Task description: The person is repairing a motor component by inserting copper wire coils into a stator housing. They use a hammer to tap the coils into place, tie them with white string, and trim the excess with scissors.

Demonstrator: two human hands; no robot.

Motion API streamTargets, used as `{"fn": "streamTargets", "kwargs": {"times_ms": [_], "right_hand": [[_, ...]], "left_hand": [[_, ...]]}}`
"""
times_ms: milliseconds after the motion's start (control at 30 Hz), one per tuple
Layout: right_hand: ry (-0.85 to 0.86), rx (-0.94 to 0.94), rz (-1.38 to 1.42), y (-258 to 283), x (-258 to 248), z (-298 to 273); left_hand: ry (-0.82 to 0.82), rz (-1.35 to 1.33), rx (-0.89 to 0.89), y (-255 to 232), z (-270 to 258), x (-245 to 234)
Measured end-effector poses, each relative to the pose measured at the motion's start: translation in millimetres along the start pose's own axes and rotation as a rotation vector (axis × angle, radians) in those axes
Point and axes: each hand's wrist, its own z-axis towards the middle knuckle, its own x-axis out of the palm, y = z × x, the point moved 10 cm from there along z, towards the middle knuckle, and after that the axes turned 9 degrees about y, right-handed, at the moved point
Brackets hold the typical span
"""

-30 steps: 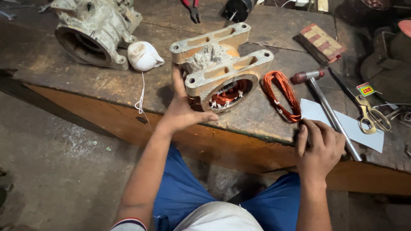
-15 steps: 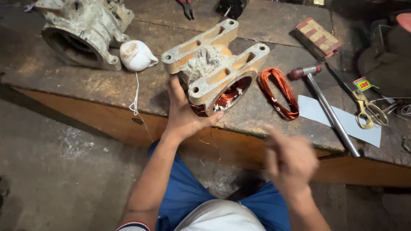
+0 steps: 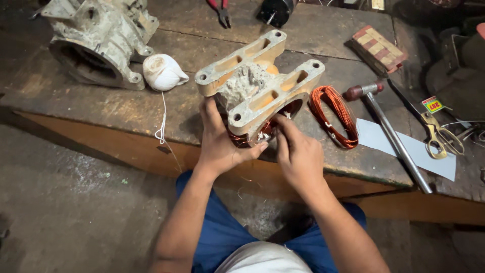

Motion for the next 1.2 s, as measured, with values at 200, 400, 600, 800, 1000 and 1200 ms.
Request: {"fn": "streamTargets", "kwargs": {"times_ms": [200,400,600,800,1000,1200], "right_hand": [[0.014,-0.052,-0.142,-0.6,3.3,2.2],[0.080,-0.006,-0.222,-4.1,3.9,2.5],[0.094,-0.011,-0.291,-1.0,3.7,-2.2],[0.086,-0.054,-0.361,5.6,3.5,-0.2],[0.198,-0.013,-0.260,15.2,-1.6,-6.6],[-0.037,-0.028,-0.126,25.3,-62.4,-72.1]], "left_hand": [[-0.031,0.039,-0.002,0.9,-0.9,0.7],[-0.044,-0.089,-0.045,7.8,0.3,-0.2],[-0.042,-0.120,-0.027,9.9,-0.8,-1.0],[-0.043,-0.131,0.002,6.6,0.5,-2.5],[-0.042,-0.111,-0.017,6.8,-1.9,-3.6],[-0.018,-0.130,0.016,4.8,-0.6,-6.8]]}}
